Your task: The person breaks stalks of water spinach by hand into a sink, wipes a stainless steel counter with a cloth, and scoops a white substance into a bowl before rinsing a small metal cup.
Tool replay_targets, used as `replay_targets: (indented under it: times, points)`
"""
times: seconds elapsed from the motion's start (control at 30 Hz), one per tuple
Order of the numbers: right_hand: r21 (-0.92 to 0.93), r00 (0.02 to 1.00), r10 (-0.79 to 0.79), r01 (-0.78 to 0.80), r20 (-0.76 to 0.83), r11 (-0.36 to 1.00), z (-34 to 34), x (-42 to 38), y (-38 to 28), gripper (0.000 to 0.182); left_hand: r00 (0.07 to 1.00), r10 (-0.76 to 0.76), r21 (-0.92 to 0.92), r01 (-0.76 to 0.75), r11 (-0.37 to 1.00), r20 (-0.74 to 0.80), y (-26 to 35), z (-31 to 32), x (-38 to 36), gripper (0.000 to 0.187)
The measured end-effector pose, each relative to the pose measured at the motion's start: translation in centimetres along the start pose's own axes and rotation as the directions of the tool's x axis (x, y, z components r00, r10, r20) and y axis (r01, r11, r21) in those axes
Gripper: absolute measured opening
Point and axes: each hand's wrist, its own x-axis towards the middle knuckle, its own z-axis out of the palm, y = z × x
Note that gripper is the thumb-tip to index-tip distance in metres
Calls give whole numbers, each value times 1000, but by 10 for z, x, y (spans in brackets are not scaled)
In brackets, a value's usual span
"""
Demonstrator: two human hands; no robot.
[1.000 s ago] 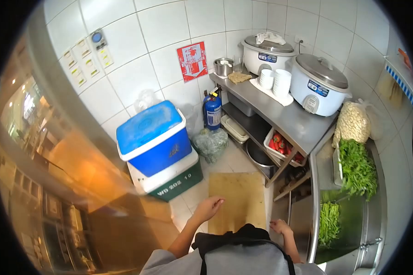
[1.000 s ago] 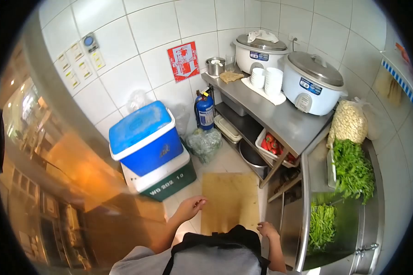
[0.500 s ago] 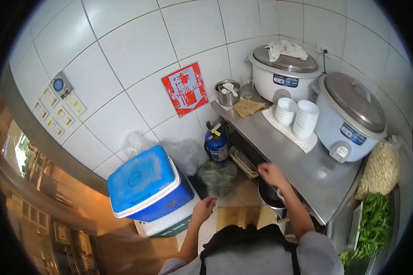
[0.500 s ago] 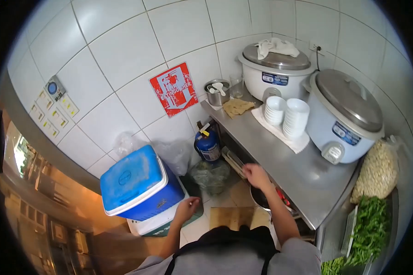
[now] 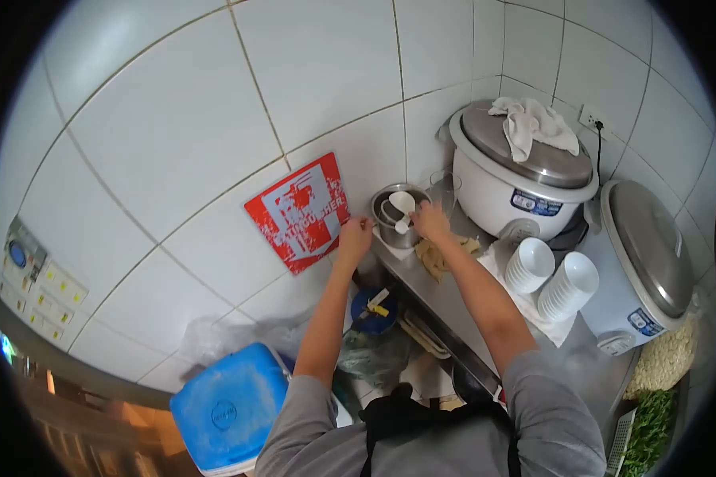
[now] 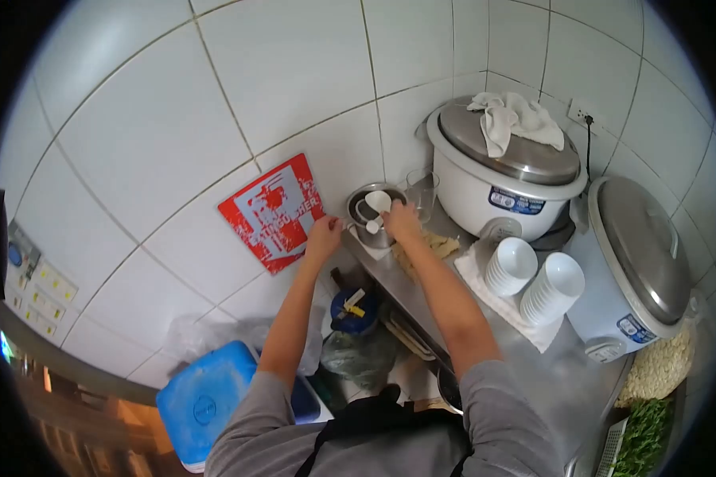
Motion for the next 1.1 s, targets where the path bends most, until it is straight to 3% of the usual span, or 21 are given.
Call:
replay_targets:
  times: [0.07, 0.1, 0.13, 0.17, 0.23, 0.27, 0.3, 0.37, 0.47, 0.63, 0.73, 0.8, 0.83, 0.9, 0.97, 1.1]
  points:
    - [56, 1000, -16, 16, -1, 998, -5, 7, -3, 44, 995, -64, 236, 46, 971, 71, -7, 22, 41, 33]
    - [119, 999, -44, 44, -1, 992, -6, 7, -4, 48, 994, -66, 223, 45, 974, 86, -7, 29, 56, 33]
    - [73, 984, -168, 172, -56, 982, -1, 3, -4, 55, 968, -125, 315, 52, 948, 219, -4, 33, 67, 36]
    - [63, 988, -148, 151, -52, 986, 0, 1, -2, 55, 918, -193, 407, 38, 913, 346, 0, 37, 76, 39]
    - [-89, 903, -413, 424, 122, 901, -3, -7, -4, 50, 865, -243, 416, 44, 908, 439, 2, 44, 86, 39]
    - [-81, 894, -448, 448, 20, 890, 7, 0, 6, 38, 871, -210, 475, -30, 880, 444, 5, 47, 90, 36]
    - [-80, 899, -438, 438, 16, 895, 4, 4, 8, 38, 877, -174, 530, -103, 842, 447, 7, 48, 94, 33]
    - [96, 969, -245, 248, -41, 964, -7, 10, 13, 26, 881, -163, 527, -110, 843, 444, 13, 53, 97, 34]
    - [39, 985, -141, 145, -103, 989, -13, 15, 28, 22, 902, -137, 504, -98, 858, 409, 10, 68, 101, 38]
    - [145, 992, -108, 116, -59, 983, -15, 12, 34, 28, 903, -195, 535, -45, 844, 384, 19, 79, 112, 43]
    - [141, 992, -118, 123, -44, 982, -14, 9, 34, 32, 929, -62, 491, -135, 861, 364, 9, 69, 116, 42]
    - [139, 991, -123, 130, -52, 982, -13, 10, 33, 34, 954, 160, 425, -257, 868, 252, 8, 62, 117, 41]
    - [125, 992, -124, 128, -40, 984, -14, 9, 32, 36, 951, 166, 427, -268, 863, 261, 9, 56, 119, 41]
    - [114, 992, -119, 122, -34, 986, -18, 8, 29, 38, 966, -1, 303, -80, 950, 260, 10, 46, 121, 40]
    - [45, 995, -101, 102, -17, 994, -22, 5, 26, 37, 968, -9, 270, -61, 961, 252, 10, 44, 120, 39]
    - [85, 997, -68, 71, -48, 994, -35, 7, 21, 34, 973, -14, 277, -51, 959, 229, 5, 42, 114, 41]
